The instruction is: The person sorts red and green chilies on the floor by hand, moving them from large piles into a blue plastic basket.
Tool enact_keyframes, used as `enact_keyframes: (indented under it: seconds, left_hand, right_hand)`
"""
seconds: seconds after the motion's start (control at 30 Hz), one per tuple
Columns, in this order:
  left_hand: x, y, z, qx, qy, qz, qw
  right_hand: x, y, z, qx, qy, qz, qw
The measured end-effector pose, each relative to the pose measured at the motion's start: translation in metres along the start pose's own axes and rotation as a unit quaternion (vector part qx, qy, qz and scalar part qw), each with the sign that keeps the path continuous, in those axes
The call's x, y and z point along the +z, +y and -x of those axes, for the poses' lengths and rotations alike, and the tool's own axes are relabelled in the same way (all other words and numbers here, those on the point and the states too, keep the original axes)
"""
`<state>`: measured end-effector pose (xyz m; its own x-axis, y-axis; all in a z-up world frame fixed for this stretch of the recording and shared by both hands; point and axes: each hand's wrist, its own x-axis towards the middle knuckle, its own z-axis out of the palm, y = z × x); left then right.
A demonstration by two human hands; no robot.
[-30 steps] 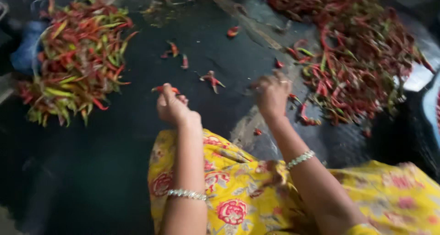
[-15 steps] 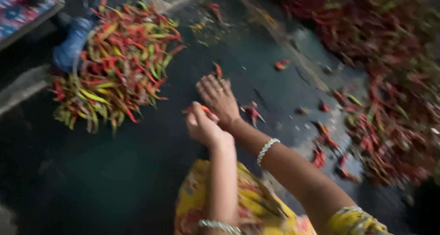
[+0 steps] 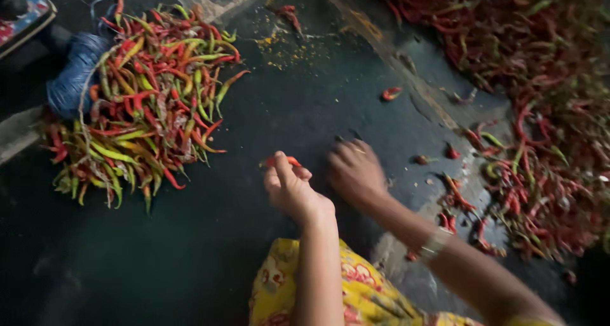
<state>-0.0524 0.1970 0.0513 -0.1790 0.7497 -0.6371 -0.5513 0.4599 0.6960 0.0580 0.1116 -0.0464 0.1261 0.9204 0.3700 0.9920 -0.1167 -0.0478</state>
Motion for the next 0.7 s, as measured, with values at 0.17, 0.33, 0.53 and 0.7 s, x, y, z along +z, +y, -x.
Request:
enact_keyframes:
  seconds: [0.17,0.33,0.53,0.7]
  left_hand:
    - [-0.002,-0.011,0.012,0.024,-0.031,-0.014,0.999]
    - [0.027,-0.031,0.014,-0.004,-0.059,0.015,0.998]
    - [0.039,-0.016,-0.014,-0.094,-0.107,0.136,0.980]
    - [0.039,-0.020,-0.029,-0.112,-0.077,0.129,0.982]
  right_hand:
    - [-0.096,0.112,0.124,0.156,-0.052,0.048,0.985]
    - [-0.152,0.130,0.122,0.164,0.070,0.119,0.977]
    - [-0.055,0.116,-0.030,0.035,-0.037,-0.041,0.998]
    - [0.050,0.110,-0.186,0.035,-0.056,-0.055,0.996]
